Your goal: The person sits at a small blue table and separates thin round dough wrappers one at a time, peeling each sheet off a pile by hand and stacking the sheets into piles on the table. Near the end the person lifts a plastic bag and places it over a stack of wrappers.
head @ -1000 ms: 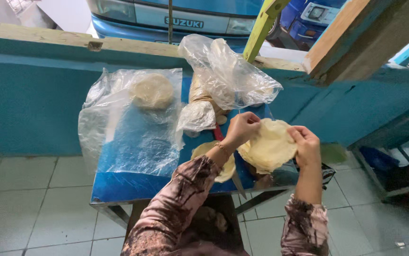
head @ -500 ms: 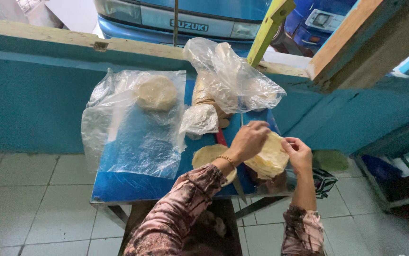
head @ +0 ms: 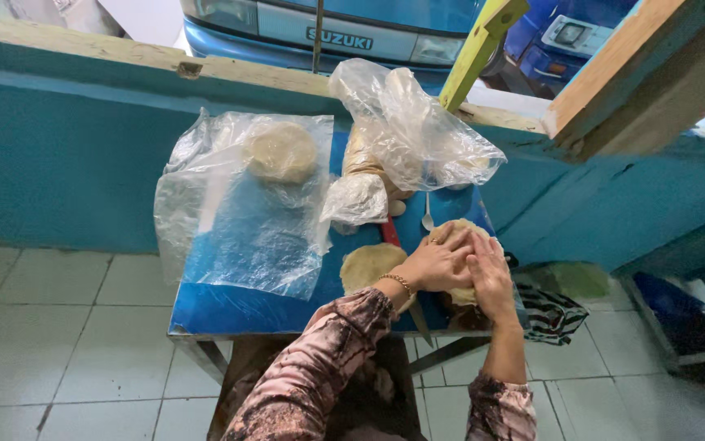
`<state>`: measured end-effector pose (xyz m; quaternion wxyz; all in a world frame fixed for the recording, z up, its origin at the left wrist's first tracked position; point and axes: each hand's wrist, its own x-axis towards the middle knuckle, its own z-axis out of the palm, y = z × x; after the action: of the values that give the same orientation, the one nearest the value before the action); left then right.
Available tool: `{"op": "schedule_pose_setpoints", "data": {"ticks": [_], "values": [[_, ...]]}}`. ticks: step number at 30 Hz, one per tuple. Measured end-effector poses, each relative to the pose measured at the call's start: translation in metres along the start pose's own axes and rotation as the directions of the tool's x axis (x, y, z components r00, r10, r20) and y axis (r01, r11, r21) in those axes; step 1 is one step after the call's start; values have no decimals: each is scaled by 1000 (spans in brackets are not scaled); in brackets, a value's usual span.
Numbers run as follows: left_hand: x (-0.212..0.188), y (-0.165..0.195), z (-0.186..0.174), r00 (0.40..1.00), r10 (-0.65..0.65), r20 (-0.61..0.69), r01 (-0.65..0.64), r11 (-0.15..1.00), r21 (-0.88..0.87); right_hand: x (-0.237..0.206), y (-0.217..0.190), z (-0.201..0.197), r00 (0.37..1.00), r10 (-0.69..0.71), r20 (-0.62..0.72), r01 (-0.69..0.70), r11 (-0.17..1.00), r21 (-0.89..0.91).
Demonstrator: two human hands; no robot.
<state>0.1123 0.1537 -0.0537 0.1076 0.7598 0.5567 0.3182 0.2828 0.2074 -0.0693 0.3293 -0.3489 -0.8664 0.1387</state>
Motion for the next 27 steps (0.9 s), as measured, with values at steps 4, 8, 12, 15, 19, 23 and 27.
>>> {"op": "schedule_pose_setpoints", "data": {"ticks": [4,8,12,15,19,23,27], "values": [[3,-9,-8,998,44,41,-41,996,-75,2,-2,-1,1000,-13,-21,12,999,-35],[-6,-21,-2,1000,7,-28,-11,991,-132,-5,0,2,974,-211,-83,174,930,-325],[-9,-20,0,994,-72,84,84,984,-154,-10,0,3,995,-17,-94,10,997,-74],[-16,-13,-19,986,-158,61,160,986,-41,-7,-12,-4,976,-100,-196,61,978,-199],[-76,-22,-53,999,9,-49,-9,1000,12,-29,-51,-16,886,-221,-407,114,955,-272],[-152,-27,-53,1000,25,-14,-21,982,189,-53,-100,-9,927,-317,-200,300,948,-110],[-174,-27,-50,984,-30,-173,46,995,87,-55,-127,21,875,-482,42,480,855,-194]]}}
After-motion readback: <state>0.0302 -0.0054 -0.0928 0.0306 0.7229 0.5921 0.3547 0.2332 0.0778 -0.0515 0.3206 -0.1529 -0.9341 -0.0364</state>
